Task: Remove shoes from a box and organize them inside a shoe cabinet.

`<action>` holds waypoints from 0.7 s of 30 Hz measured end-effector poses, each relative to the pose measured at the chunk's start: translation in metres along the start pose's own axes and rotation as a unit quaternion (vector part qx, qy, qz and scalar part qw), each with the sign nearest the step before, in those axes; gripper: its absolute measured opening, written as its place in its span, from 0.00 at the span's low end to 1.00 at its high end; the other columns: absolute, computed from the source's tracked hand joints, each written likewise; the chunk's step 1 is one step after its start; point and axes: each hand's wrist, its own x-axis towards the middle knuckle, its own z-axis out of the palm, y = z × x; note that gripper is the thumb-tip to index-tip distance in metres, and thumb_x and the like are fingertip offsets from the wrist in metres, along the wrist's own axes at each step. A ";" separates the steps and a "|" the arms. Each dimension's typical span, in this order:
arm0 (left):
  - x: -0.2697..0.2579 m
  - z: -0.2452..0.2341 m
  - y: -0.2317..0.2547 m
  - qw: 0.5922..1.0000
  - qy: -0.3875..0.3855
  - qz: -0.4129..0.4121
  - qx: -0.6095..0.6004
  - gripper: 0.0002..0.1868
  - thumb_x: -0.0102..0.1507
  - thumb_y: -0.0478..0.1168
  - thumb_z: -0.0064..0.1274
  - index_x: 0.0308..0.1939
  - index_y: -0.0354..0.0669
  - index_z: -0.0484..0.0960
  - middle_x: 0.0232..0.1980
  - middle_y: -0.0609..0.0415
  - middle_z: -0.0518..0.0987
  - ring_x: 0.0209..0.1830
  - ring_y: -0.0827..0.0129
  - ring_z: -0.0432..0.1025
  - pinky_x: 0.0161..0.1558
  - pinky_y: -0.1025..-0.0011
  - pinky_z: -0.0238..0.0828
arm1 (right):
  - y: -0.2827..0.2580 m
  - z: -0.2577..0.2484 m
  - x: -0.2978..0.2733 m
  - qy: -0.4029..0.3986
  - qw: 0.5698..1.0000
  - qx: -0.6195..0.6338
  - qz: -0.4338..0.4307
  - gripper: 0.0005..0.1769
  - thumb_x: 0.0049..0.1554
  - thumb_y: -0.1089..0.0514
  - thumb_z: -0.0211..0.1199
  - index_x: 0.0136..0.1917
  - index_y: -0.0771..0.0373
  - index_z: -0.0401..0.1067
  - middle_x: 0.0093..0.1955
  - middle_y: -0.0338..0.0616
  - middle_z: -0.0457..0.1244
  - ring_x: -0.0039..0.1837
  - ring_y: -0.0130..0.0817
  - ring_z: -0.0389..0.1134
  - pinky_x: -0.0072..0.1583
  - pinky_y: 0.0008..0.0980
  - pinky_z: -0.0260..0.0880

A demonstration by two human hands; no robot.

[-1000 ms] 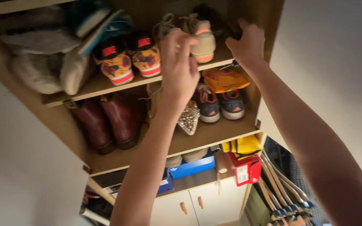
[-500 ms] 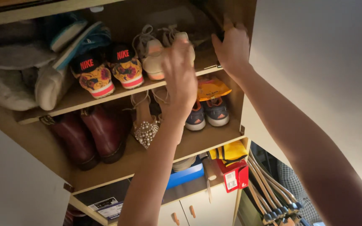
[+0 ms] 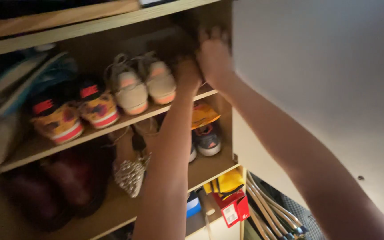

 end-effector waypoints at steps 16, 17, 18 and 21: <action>-0.047 -0.055 0.040 0.988 0.081 -0.120 -0.057 0.12 0.69 0.40 0.45 0.45 0.36 0.81 0.44 0.35 0.81 0.45 0.41 0.76 0.45 0.48 0.73 | -0.008 -0.010 -0.029 0.055 0.996 0.056 -0.035 0.38 0.56 0.55 0.69 0.76 0.62 0.60 0.64 0.59 0.58 0.68 0.63 0.58 0.60 0.54 0.69; -0.056 -0.059 0.044 0.982 0.123 -0.067 -0.124 0.12 0.71 0.39 0.44 0.48 0.34 0.80 0.46 0.35 0.81 0.45 0.40 0.76 0.44 0.47 0.72 | -0.008 -0.011 -0.034 0.061 0.995 0.054 -0.050 0.39 0.56 0.56 0.69 0.76 0.64 0.60 0.64 0.60 0.58 0.67 0.64 0.58 0.59 0.53 0.69; -0.058 -0.059 0.045 0.983 0.123 -0.071 -0.119 0.12 0.71 0.39 0.44 0.48 0.34 0.80 0.46 0.35 0.81 0.45 0.40 0.76 0.44 0.47 0.72 | -0.010 -0.013 -0.037 0.059 0.995 0.060 -0.052 0.39 0.56 0.56 0.69 0.76 0.64 0.60 0.64 0.60 0.58 0.67 0.64 0.58 0.59 0.53 0.69; -0.074 -0.068 0.054 0.991 0.071 -0.026 0.110 0.10 0.65 0.38 0.48 0.46 0.35 0.77 0.49 0.36 0.78 0.45 0.46 0.77 0.39 0.57 0.77 | -0.015 -0.022 -0.050 0.045 0.996 0.051 -0.059 0.41 0.54 0.58 0.69 0.77 0.68 0.59 0.64 0.63 0.58 0.65 0.65 0.59 0.59 0.50 0.70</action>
